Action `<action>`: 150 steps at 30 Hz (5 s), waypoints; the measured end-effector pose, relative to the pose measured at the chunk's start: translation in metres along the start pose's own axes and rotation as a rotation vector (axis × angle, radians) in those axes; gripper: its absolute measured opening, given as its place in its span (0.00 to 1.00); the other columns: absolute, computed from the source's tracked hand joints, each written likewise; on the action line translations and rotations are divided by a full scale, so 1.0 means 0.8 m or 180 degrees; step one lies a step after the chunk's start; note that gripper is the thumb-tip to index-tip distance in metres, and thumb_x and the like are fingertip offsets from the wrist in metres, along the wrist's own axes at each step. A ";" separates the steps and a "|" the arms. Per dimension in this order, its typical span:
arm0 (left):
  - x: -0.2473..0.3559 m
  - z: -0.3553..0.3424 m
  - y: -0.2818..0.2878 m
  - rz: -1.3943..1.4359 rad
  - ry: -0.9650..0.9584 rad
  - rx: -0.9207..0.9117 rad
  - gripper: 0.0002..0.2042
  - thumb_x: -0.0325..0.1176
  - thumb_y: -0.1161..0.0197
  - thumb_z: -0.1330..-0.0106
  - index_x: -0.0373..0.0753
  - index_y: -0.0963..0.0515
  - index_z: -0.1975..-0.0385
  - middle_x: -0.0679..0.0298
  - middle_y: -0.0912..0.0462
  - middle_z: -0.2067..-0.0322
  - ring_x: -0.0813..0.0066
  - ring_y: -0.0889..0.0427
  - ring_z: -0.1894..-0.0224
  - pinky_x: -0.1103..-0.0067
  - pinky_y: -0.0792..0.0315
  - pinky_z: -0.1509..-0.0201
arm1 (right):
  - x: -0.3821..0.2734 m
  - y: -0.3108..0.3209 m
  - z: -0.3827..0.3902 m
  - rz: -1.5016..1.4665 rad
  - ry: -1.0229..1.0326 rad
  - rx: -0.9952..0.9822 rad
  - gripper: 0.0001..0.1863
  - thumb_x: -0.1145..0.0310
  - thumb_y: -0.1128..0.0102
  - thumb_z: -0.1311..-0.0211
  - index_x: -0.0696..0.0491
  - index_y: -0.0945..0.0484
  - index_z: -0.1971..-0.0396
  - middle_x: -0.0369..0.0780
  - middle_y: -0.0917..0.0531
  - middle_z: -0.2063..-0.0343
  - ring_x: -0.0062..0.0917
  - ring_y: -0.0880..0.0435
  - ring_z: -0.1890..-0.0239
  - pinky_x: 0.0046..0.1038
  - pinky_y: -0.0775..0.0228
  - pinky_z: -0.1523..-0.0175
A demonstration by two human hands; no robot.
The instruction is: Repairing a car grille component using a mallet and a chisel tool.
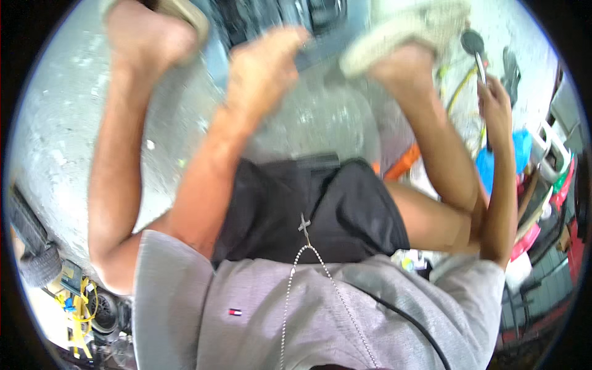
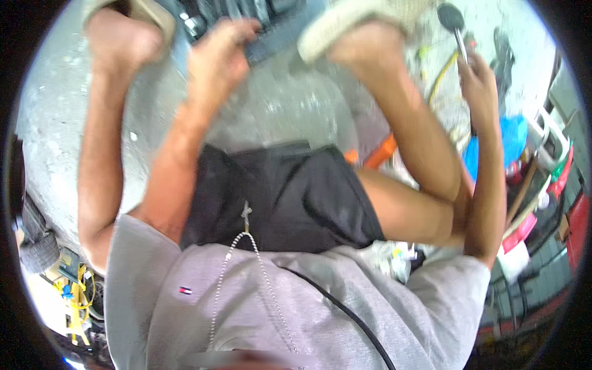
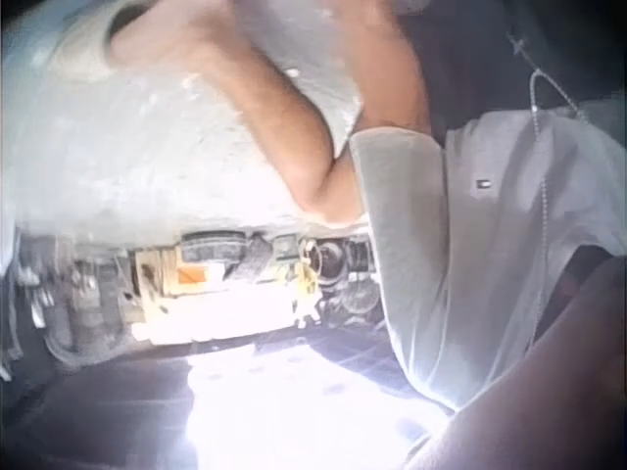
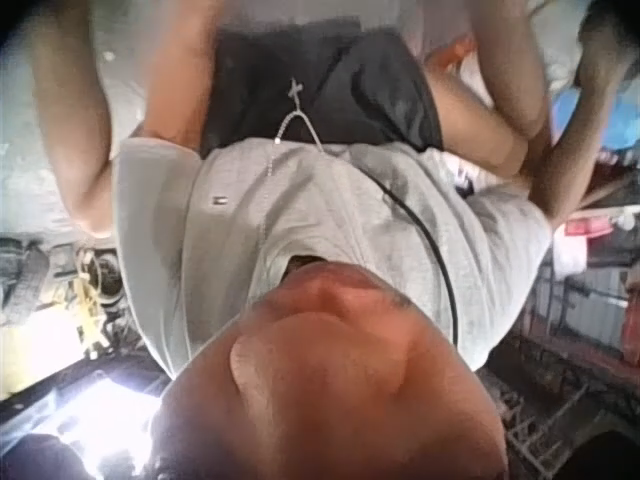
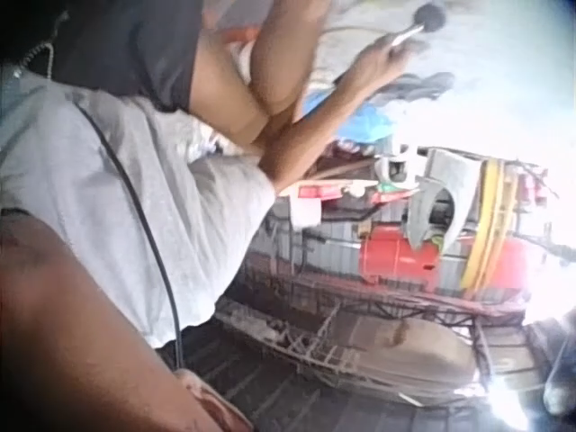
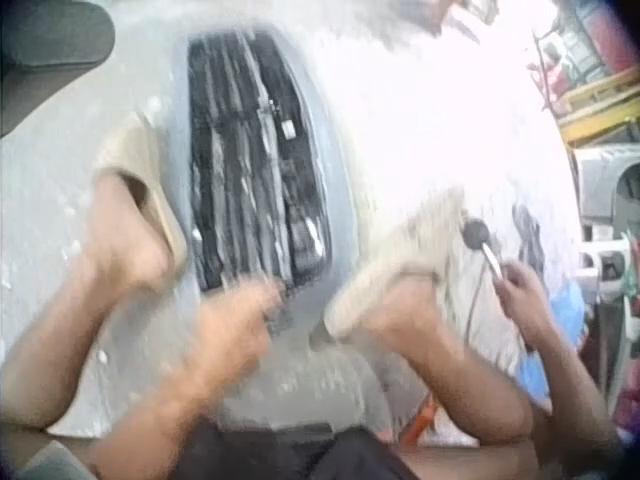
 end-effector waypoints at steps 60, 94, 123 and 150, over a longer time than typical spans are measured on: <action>-0.011 -0.016 -0.018 0.2009 0.2114 -0.0238 0.09 0.32 0.45 0.20 0.32 0.25 0.52 0.55 0.13 0.57 0.72 0.13 0.57 0.78 0.21 0.50 | -0.118 -0.125 -0.039 0.0404 0.2513 0.0667 0.12 0.63 0.39 0.30 0.50 0.22 0.51 0.44 0.15 0.68 0.44 0.15 0.66 0.41 0.25 0.64; 0.008 -0.010 -0.012 0.0436 0.1919 0.0174 0.08 0.31 0.27 0.38 0.34 0.16 0.66 0.58 0.11 0.72 0.71 0.13 0.69 0.76 0.21 0.60 | -0.112 -0.144 -0.023 0.0460 0.2844 0.1463 0.12 0.78 0.44 0.39 0.60 0.21 0.55 0.54 0.18 0.65 0.54 0.17 0.62 0.44 0.24 0.59; 0.004 -0.006 0.049 0.0334 0.2517 -0.0854 0.12 0.35 0.28 0.34 0.33 0.20 0.67 0.61 0.12 0.71 0.77 0.16 0.66 0.76 0.24 0.60 | -0.102 -0.147 -0.028 0.0281 0.2920 0.1537 0.09 0.74 0.42 0.38 0.56 0.21 0.58 0.51 0.20 0.67 0.52 0.18 0.65 0.44 0.26 0.63; 0.000 0.076 0.043 0.1613 0.3205 0.0304 0.13 0.31 0.41 0.23 0.25 0.23 0.51 0.53 0.14 0.59 0.71 0.13 0.58 0.78 0.22 0.52 | -0.004 -0.143 -0.072 -0.0698 0.2629 0.1324 0.13 0.74 0.38 0.38 0.57 0.18 0.54 0.47 0.16 0.69 0.40 0.16 0.69 0.34 0.24 0.63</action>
Point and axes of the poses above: each hand's wrist, its own z-axis away from the middle knuckle, its own y-axis out of the back of the hand, x = y × z, the point moved 1 cm from there along -z, towards the middle knuckle
